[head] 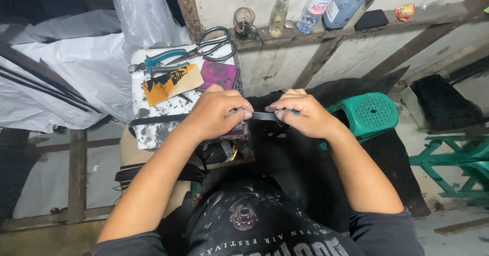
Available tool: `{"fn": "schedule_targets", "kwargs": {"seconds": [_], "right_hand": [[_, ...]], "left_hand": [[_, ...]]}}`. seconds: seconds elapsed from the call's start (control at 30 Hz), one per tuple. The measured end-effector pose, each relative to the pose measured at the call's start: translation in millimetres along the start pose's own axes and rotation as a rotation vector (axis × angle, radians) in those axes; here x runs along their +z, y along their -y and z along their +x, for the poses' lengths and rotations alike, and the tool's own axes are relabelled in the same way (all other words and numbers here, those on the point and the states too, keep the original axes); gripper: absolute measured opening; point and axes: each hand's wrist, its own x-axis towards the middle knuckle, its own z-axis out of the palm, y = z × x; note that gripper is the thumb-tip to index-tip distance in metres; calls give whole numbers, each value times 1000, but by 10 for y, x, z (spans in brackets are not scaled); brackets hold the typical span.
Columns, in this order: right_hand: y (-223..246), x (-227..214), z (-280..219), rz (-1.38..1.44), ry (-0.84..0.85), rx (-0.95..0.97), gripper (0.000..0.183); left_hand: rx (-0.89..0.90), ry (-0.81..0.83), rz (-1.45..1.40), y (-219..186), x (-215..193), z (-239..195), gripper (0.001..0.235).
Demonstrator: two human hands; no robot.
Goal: Applying dye to the edges of leather straps and hanging them on a drying line using clothespins.
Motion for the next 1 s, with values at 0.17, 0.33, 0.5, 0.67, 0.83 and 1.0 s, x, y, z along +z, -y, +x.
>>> {"fn": "schedule_targets", "kwargs": {"seconds": [0.17, 0.33, 0.5, 0.67, 0.83, 1.0], "right_hand": [[71, 49, 160, -109, 29, -41, 12], [-63, 126, 182, -258, 27, -82, 10], [-224, 259, 215, -424, -32, -193, 11], [-257, 432, 230, -473, -49, -292, 14], [-292, 618, 235, -594, -64, -373, 18], [-297, 686, 245, -629, -98, -386, 17]], "left_hand": [[-86, 28, -11, -52, -263, -119, 8], [-254, 25, 10, 167, -628, -474, 12], [-422, -38, 47, 492, -825, -925, 15], [-364, -113, 131, 622, -856, -1214, 11], [-264, -200, 307, 803, -792, -1349, 10], [-191, -267, 473, 798, -766, -1412, 4]]}}
